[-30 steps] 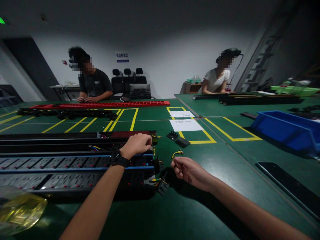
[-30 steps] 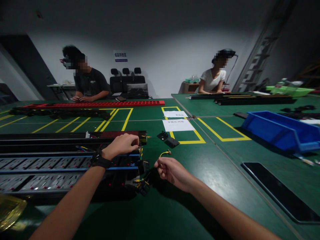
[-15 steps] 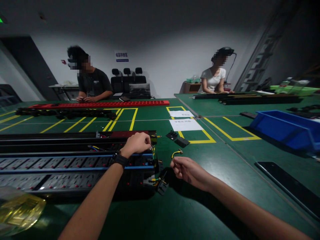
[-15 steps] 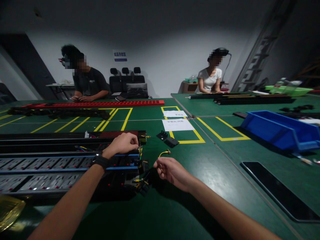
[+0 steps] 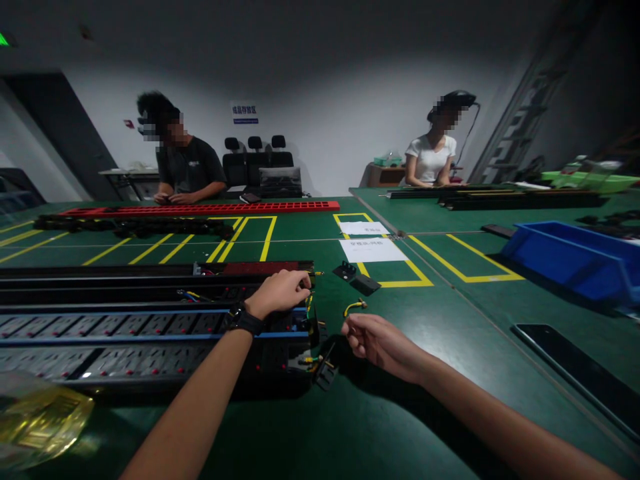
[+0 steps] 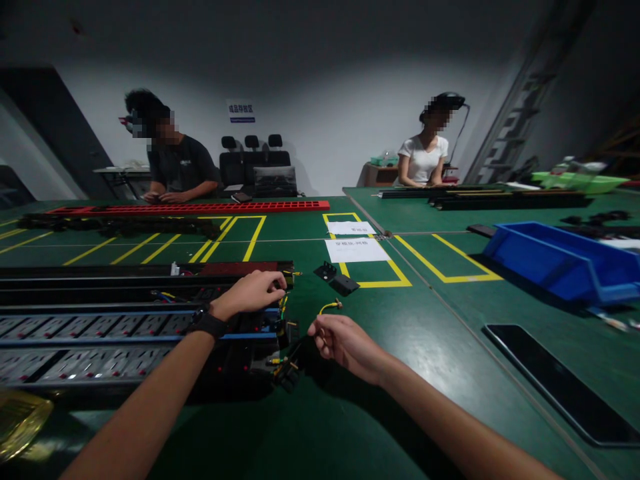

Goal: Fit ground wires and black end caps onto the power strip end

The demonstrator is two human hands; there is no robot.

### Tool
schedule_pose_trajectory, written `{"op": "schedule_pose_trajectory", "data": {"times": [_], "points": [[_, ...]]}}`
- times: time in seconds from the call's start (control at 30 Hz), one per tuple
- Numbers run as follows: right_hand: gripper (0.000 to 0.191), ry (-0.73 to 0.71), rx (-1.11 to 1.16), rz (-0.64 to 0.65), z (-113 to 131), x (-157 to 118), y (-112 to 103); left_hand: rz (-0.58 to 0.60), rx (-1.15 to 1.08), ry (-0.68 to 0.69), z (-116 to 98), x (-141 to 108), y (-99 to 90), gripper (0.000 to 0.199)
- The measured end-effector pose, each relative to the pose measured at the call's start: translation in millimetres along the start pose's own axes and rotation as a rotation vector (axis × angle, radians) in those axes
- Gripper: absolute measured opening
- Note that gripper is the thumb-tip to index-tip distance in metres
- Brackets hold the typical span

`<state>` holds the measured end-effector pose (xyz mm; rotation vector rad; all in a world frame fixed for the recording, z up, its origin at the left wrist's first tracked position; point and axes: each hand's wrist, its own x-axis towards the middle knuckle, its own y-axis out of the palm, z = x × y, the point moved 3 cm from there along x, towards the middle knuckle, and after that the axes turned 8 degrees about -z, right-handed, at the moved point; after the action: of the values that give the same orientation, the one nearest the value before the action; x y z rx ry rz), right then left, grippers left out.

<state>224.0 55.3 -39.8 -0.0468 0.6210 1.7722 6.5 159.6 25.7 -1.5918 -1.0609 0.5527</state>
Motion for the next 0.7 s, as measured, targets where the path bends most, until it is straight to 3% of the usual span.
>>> {"op": "schedule_pose_trajectory", "data": {"times": [0.17,0.4,0.7], "points": [[0.039,0.010,-0.005,0.004,-0.7,0.6,-0.5,0.005,-0.031,0.051,0.2,1.3,3.1,0.030],[0.038,-0.017,0.024,-0.008,-0.6,3.0,0.2,-0.050,0.040,-0.031,-3.8,2.2,4.0,0.026],[0.035,-0.026,0.003,-0.010,-2.4,5.2,-1.6,-0.064,0.005,-0.039,0.2,2.5,3.0,0.021]]}}
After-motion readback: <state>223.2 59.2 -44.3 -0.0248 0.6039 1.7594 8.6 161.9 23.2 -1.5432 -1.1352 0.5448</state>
